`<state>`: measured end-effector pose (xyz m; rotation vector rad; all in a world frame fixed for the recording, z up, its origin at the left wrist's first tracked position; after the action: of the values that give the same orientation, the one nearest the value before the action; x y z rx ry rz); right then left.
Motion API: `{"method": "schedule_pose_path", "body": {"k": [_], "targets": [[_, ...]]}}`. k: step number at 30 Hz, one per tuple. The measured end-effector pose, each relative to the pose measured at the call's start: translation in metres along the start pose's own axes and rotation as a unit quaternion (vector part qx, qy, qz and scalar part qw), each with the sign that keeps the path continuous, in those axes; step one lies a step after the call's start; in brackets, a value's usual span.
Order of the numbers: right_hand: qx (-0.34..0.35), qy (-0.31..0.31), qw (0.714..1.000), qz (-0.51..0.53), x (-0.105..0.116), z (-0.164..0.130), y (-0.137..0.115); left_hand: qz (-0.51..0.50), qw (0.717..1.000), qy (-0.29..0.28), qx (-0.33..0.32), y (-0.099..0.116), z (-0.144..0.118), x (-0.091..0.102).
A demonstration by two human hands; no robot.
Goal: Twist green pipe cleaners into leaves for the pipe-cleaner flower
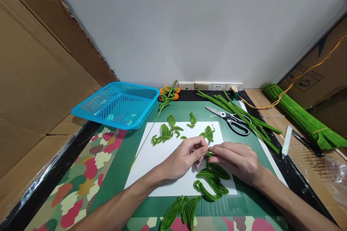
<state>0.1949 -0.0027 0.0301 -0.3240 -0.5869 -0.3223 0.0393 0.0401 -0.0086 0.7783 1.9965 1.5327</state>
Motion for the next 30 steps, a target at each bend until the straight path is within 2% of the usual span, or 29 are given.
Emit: {"method": "schedule_pose_path", "body": {"k": [4,11,30], "targets": [[-0.011,0.016,0.999,0.039,0.0014,-0.0011,0.0006,-0.009,1.000,0.002,0.003,0.0008,-0.0001,0.0004],[-0.001,0.002,0.997,0.073,0.0000,-0.0047,0.0005,0.000,1.000,-0.005,-0.003,0.0018,0.0003,-0.0002],[-0.008,0.012,0.999,0.047,-0.0012,0.0028,-0.0012,-0.007,1.000,-0.017,0.014,-0.0010,0.0020,0.0010]]}}
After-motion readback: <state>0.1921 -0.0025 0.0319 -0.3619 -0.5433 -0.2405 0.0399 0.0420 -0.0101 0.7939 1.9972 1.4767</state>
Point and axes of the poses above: each hand's wrist, its own z-axis towards the middle knuckle, its own x-axis out of the back of the hand, y = z × x, the point moved 6 cm from there along z, towards the middle knuckle, and after that the axes turned 7 degrees about x, right-handed, at the moved point
